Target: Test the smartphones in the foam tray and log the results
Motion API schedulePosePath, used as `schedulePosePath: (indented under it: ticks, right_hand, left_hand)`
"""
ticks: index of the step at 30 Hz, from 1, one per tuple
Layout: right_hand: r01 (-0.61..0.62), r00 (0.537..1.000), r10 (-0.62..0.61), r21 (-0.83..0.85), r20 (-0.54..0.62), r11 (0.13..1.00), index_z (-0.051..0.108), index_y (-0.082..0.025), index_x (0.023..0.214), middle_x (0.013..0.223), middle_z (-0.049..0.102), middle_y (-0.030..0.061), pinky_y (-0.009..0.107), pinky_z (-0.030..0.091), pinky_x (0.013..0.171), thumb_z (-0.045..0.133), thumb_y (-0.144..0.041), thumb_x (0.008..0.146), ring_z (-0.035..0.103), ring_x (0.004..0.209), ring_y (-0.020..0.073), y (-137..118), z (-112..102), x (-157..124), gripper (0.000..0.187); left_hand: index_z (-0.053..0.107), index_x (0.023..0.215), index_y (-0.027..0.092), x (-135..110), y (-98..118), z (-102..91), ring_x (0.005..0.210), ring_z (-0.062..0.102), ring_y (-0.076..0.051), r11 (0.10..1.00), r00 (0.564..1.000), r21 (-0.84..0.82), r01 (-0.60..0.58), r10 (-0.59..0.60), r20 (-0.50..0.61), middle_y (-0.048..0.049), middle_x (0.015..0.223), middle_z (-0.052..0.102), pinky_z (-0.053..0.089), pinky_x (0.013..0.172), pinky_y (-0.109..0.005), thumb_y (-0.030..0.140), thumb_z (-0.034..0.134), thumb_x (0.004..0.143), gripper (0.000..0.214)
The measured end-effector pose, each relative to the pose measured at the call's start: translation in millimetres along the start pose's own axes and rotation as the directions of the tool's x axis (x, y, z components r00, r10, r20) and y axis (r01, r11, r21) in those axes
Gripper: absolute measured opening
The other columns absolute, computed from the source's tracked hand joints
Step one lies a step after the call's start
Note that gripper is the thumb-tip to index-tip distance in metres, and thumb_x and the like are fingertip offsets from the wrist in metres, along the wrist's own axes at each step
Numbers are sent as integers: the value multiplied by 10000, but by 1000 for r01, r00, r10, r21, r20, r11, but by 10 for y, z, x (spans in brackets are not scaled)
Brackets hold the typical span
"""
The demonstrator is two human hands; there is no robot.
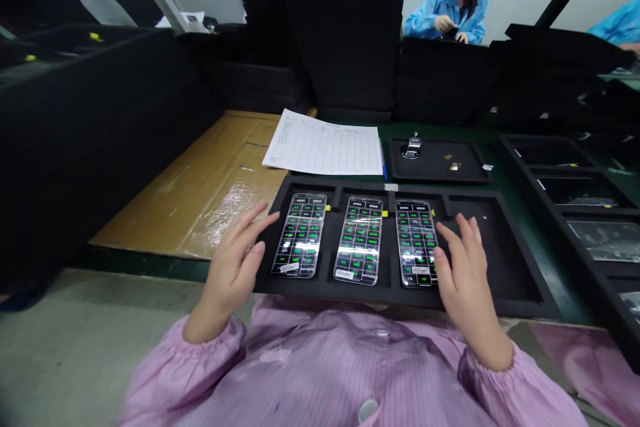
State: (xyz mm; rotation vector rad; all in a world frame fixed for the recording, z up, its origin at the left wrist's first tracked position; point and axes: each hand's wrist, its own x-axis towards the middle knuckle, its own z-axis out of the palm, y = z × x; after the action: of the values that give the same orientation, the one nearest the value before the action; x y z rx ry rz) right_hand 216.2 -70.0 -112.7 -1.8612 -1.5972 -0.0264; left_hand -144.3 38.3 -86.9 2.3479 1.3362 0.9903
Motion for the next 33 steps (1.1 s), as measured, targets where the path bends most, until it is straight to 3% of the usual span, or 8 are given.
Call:
schedulePosePath:
  ticks: [6, 9, 13, 16, 19, 21, 27, 33]
  right_hand:
    - [166, 984, -151, -167, 97, 972, 741, -210, 1125, 1565, 423, 117, 708, 243, 1169, 388, -437, 1030, 235, 1511, 402, -78, -15, -31, 430]
    - [219, 972, -206, -115, 116, 969, 770, -224, 1008, 1509, 501, 95, 696, 246, 1177, 413, -417, 1025, 294, 1493, 386, -88, -102, -110, 406]
    - [260, 959, -253, -34, 129, 965, 768, -233, 1002, 1508, 505, 79, 672, 270, 1183, 450, -389, 1012, 364, 1462, 369, -51, -191, -158, 354]
    - [276, 945, -261, -53, 196, 960, 757, -230, 1048, 1518, 494, 87, 664, 282, 1182, 436, -414, 1021, 344, 1474, 364, -15, -155, -91, 372]
    - [187, 973, -159, -170, 166, 968, 710, -180, 1167, 1552, 434, 150, 690, 281, 1165, 357, -465, 1042, 280, 1499, 388, -27, -50, 25, 471]
    - [142, 986, -121, -201, 113, 969, 655, -137, 1252, 1579, 375, 191, 688, 282, 1165, 320, -475, 1049, 253, 1507, 395, -86, 26, 89, 517]
    - [236, 970, -232, -61, 67, 970, 597, -153, 1305, 1619, 314, 155, 626, 300, 1192, 375, -401, 1043, 256, 1513, 362, -308, 118, 106, 423]
    - [104, 991, -100, 44, -85, 994, 663, -201, 1181, 1538, 456, 117, 604, 304, 1200, 393, -362, 1026, 377, 1457, 345, -248, -32, -17, 350]
  left_hand:
    - [716, 1211, 180, 20, 90, 7, 1448, 368, -368, 962, 976, 240, -129, 81, 201, -130, 1604, 382, 393, 1138, -609, 325, 410, 989, 405]
    - [773, 1080, 178, -12, 111, -55, 1466, 348, -365, 958, 964, 200, -206, 164, 208, -134, 1583, 415, 399, 1141, -597, 268, 424, 973, 376]
    - [780, 1076, 226, -18, 75, -117, 1472, 355, -347, 956, 938, 103, -275, 244, 245, -84, 1569, 450, 404, 1150, -587, 244, 447, 949, 357]
    - [770, 1108, 239, 72, 32, -58, 1492, 327, -361, 961, 932, 135, -242, 191, 308, -64, 1595, 415, 396, 1153, -606, 286, 435, 963, 368]
    - [705, 1228, 158, 191, 90, 60, 1523, 244, -396, 955, 977, 283, -91, 31, 210, -137, 1624, 346, 336, 1170, -650, 305, 405, 984, 415]
    - [646, 1298, 117, 242, 223, 154, 1538, 193, -398, 951, 984, 303, -64, 10, 177, -178, 1633, 307, 314, 1176, -655, 281, 416, 974, 431]
    - [624, 1333, 136, 229, 740, 430, 1531, 254, -344, 965, 891, 74, -253, 202, 406, -192, 1620, 332, 369, 1165, -581, 241, 508, 907, 455]
    - [791, 859, 187, 107, 756, 354, 1356, 510, -308, 943, 866, -107, -314, 331, 374, -106, 1434, 601, 490, 1052, -494, 254, 494, 901, 307]
